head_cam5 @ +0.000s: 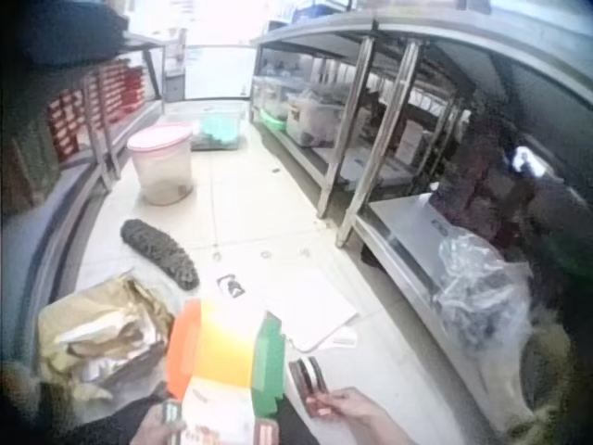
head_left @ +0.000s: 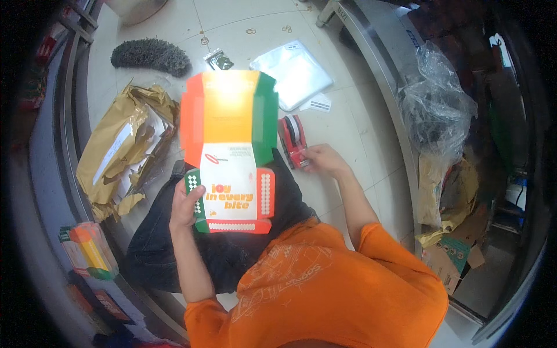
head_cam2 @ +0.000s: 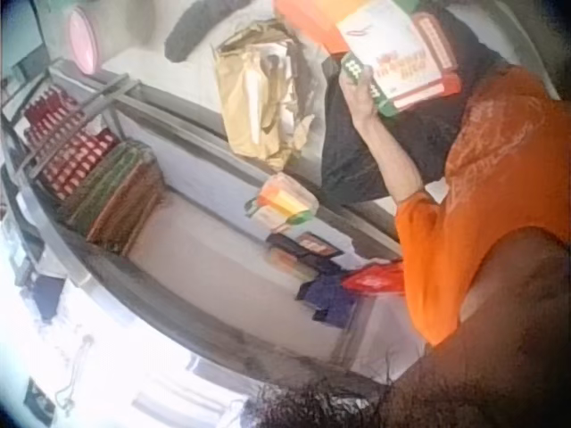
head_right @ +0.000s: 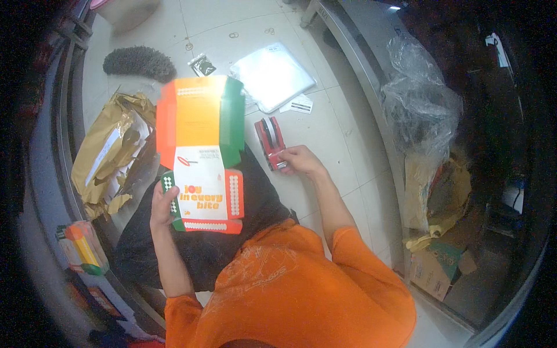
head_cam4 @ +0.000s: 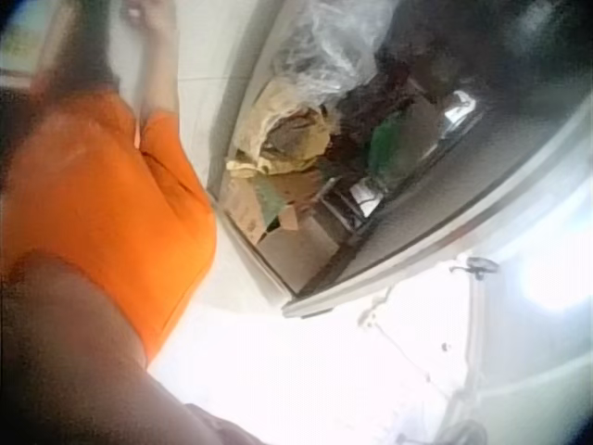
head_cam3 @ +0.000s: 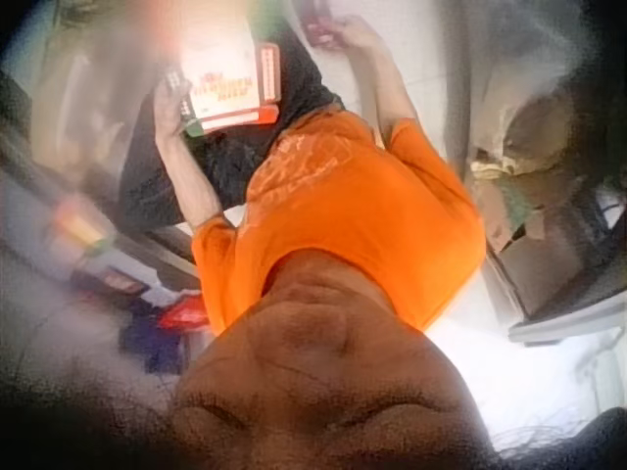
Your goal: The person sits on the floor and assembles flat-packed cardboard boxes. They fold the flaps of the boxes into shape and place the finished boxes into a pile. The person also handles a yellow package and a stack of white paper cutouts.
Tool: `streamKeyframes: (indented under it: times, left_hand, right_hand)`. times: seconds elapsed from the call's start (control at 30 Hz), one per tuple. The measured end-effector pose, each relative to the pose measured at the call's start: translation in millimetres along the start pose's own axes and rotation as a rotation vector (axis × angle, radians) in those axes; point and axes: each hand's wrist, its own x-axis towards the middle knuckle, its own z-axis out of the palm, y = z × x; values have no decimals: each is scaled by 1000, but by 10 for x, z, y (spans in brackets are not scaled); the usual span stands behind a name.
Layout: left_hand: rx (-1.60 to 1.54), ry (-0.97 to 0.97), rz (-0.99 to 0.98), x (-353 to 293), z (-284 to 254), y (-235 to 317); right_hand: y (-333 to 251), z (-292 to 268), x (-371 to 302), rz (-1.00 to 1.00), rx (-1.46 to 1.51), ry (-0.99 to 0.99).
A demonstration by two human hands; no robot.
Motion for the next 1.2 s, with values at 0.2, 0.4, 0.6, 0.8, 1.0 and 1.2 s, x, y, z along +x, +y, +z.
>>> streamKeyframes:
  times: [0.2, 0.4, 0.6, 0.8, 1.0, 1.2]
  left_hand:
    - [-313, 258, 76, 116, 464, 146]
    - [-294, 271, 84, 341, 578, 312]
    - [-261, 274, 93, 302, 631, 385]
    - [-177, 314, 165, 241, 665, 301]
    - [-152, 348, 185, 318, 754, 287]
    - [-165, 372, 227, 298, 770, 279]
  right_hand:
    - [818, 137, -177, -509, 71, 160]
    - [1046, 266, 165, -516, -493, 522]
    - [878, 182, -143, -363, -502, 553]
    - [-353, 1121, -1292, -493, 73, 39]
    - [-564, 1381, -1088, -425, 25, 86]
    - [-601, 1524, -934, -403, 34, 188]
